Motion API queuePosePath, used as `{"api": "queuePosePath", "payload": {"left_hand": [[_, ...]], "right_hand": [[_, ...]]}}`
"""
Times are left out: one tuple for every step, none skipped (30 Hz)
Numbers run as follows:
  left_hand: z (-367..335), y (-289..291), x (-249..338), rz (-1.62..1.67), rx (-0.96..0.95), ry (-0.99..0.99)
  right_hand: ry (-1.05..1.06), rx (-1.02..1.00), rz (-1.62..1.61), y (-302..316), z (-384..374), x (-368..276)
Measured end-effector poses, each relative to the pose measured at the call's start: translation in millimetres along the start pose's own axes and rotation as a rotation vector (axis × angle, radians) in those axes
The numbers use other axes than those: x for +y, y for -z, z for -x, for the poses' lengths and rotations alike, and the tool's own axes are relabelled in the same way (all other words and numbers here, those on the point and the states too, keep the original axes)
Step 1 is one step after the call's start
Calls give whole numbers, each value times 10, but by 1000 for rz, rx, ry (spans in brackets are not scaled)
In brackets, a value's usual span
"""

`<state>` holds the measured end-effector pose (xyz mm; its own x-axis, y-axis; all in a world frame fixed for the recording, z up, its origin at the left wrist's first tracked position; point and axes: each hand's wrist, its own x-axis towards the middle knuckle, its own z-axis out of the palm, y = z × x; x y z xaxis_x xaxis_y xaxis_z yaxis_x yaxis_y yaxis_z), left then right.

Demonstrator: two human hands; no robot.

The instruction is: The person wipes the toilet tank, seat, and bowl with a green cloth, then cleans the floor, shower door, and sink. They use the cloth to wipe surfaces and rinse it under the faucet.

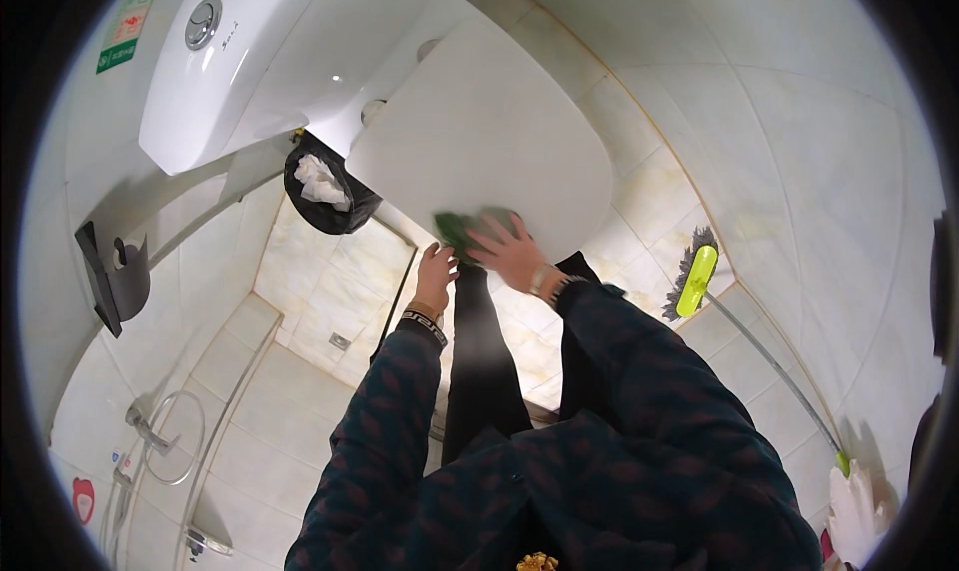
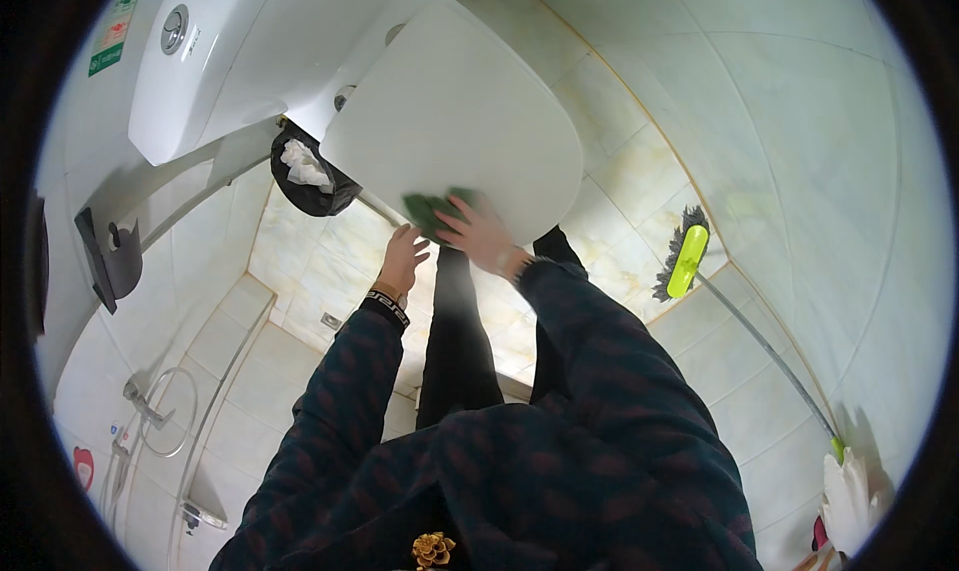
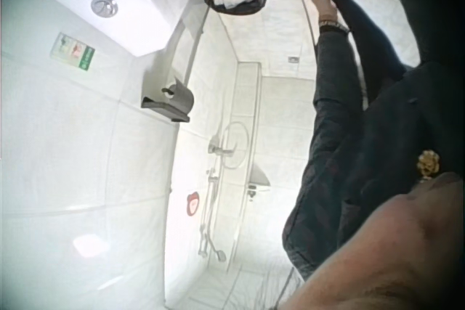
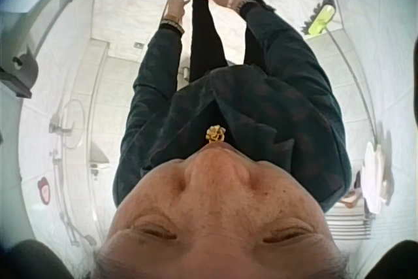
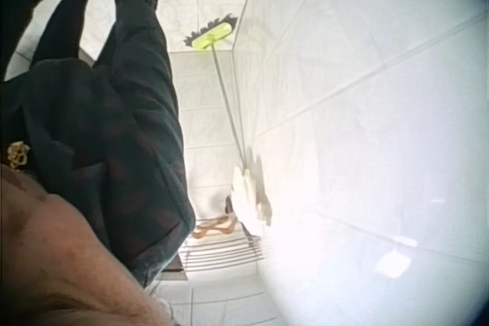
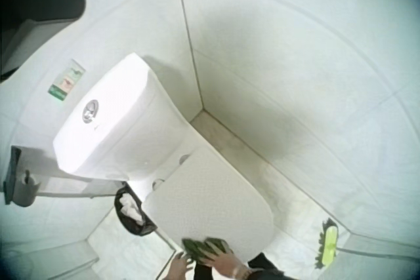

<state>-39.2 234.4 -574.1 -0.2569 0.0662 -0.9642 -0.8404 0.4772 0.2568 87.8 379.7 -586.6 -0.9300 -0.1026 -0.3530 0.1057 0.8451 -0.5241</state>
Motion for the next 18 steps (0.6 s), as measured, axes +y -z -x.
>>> {"api": "queuePosePath", "payload": {"left_hand": [[-5, -24, -18, 2, -7, 0], [0, -41, -46, -7, 2, 0], [1, -60, -79, -21, 15, -11], [-1, -70, -115, -45, 50, -4], [-2, -75, -153, -19, 55, -14], [-4, -77, -195, -5, 80, -1], [-8, -74, -232, -1, 116, 17], [-12, -63, -265, 19, 118, 36], [-15, -53, -296, 31, 106, 30], [-13, -38, -327, 31, 107, 31], [-13, -22, -352, 19, 125, 46], [-12, -5, -375, 51, 114, 30], [-10, 14, -397, 70, 121, 31], [-6, 36, -418, 91, 128, 31], [-2, 63, -439, 107, 130, 32], [-4, 90, -456, 126, 131, 31], [-3, 120, -475, 143, 142, 33], [-6, 150, -492, 166, 128, 34]], "right_hand": [[-7, -59, 36, -61, 289, 55], [-8, -78, 68, -85, 519, 156], [7, -62, 85, -70, 692, 288], [14, 0, 93, -28, 785, 417], [-20, -71, 104, 38, 795, 532], [-37, 54, 56, 117, 722, 611], [-78, 104, 19, 216, 602, 678], [-130, 214, 25, 305, 403, 701], [-189, 285, 11, 397, 166, 712], [-224, 380, 27, 476, -118, 696], [-277, 419, 9, 538, -435, 652], [-275, 489, 17, 589, -720, 598], [-251, 496, -13, 619, -977, 533], [-205, 469, 27, 619, -1193, 439], [-152, 446, 61, 591, -1340, 345], [-75, 396, 91, 534, -1400, 252], [3, 339, 123, 460, -1410, 143], [91, 301, 154, 381, -1393, 33]]}}
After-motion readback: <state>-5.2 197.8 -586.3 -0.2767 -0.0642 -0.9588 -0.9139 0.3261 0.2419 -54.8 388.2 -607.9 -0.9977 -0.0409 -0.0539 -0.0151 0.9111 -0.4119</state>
